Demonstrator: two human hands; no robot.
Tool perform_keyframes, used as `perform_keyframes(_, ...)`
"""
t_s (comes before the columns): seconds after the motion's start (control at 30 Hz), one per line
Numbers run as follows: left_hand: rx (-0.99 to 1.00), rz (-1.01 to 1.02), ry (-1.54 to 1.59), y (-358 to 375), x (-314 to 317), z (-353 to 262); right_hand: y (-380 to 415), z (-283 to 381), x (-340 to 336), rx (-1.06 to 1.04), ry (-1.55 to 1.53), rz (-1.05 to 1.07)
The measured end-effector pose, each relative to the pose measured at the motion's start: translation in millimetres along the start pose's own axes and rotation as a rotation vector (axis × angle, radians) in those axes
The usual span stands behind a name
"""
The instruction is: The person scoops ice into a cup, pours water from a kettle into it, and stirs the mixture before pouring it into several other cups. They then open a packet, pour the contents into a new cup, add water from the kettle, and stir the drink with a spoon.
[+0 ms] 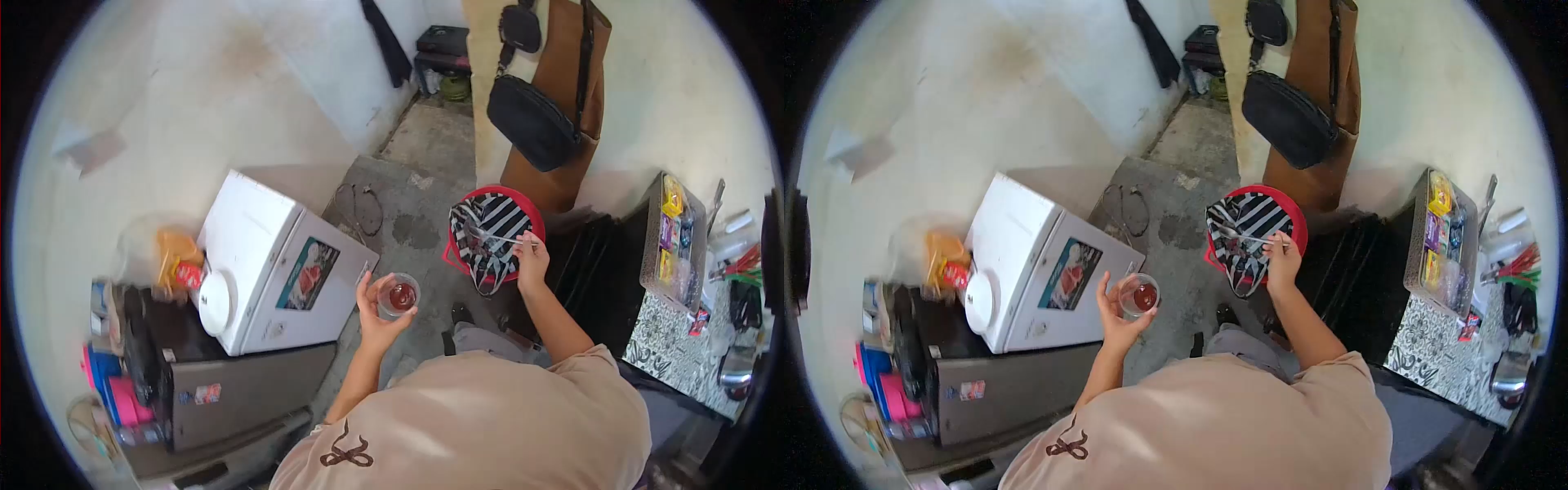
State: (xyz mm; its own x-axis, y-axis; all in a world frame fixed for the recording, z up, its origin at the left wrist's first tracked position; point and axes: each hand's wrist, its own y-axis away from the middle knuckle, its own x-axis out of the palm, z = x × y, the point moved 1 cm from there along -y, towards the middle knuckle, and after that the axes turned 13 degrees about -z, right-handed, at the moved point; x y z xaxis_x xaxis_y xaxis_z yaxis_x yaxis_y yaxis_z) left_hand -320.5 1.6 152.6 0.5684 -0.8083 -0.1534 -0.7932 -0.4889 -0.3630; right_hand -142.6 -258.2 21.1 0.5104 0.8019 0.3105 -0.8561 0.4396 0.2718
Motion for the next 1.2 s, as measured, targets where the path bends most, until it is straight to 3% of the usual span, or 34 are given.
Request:
perform_keyframes(0.2, -0.105, 0.062, 0.136, -62.4, 21.0, 32.4, -18.8, -72.3, -12.9, -0.464, 0.756, 0.118)
perform_keyframes(0.3, -0.1, 0.182, 0.111, -83.7, 21.4, 61.1, -5.7, -93.9, 5.9, -0.638, 0.947, 0.25)
perform_keyframes(0.4, -0.17, 0.328, 0.13, -110.9, 23.5, 83.0, -19.9, -133.9, 4.4, -0.534, 0.963, 0.094)
perform_keyframes(0.5, -0.158, 0.504, 0.145, -149.3, 24.8, 98.2, -22.6, -120.8, 6.7, -0.716, 0.995, -0.152)
perform_keyframes(0.6, -0.199, 0.638, 0.213, -189.8, 22.5, 116.6, -10.9, -98.6, 15.0, -0.662, 0.89, -0.437)
perform_keyframes(0.7, -0.147, 0.767, 0.251, -222.2, 25.3, 133.7, 6.5, -113.8, 18.8, -0.746, 0.916, -0.479)
perform_keyframes(0.73, -0.147, 0.794, 0.252, -229.6, 27.1, 138.1, 14.2, -118.4, 26.0, -0.617, 0.887, -0.482)
perform_keyframes(0.83, -0.143, 0.872, 0.258, -243.9, 37.6, 151.6, 23.2, -145.6, 38.9, -0.615, 0.908, -0.508)
perform_keyframes(0.97, -0.101, 0.988, 0.256, -238.4, 56.7, 160.8, 18.0, -177.5, 42.9, -0.394, 0.803, -0.734)
perform_keyframes(1.0, -0.075, 1.021, 0.248, -235.6, 61.1, 160.6, 16.3, -181.5, 42.3, -0.466, 0.839, -0.744)
perform_keyframes(1.1, -0.137, 1.073, 0.269, -223.7, 70.8, 156.9, 12.9, -190.9, 44.2, -0.34, 0.693, -0.786)
perform_keyframes(1.13, -0.136, 1.088, 0.267, -219.7, 73.1, 154.8, 13.2, -187.9, 42.4, -0.282, 0.769, -0.759)
perform_keyframes(1.2, -0.129, 1.114, 0.262, -212.8, 77.5, 149.8, 19.6, -172.2, 44.2, -0.449, 0.94, -0.667)
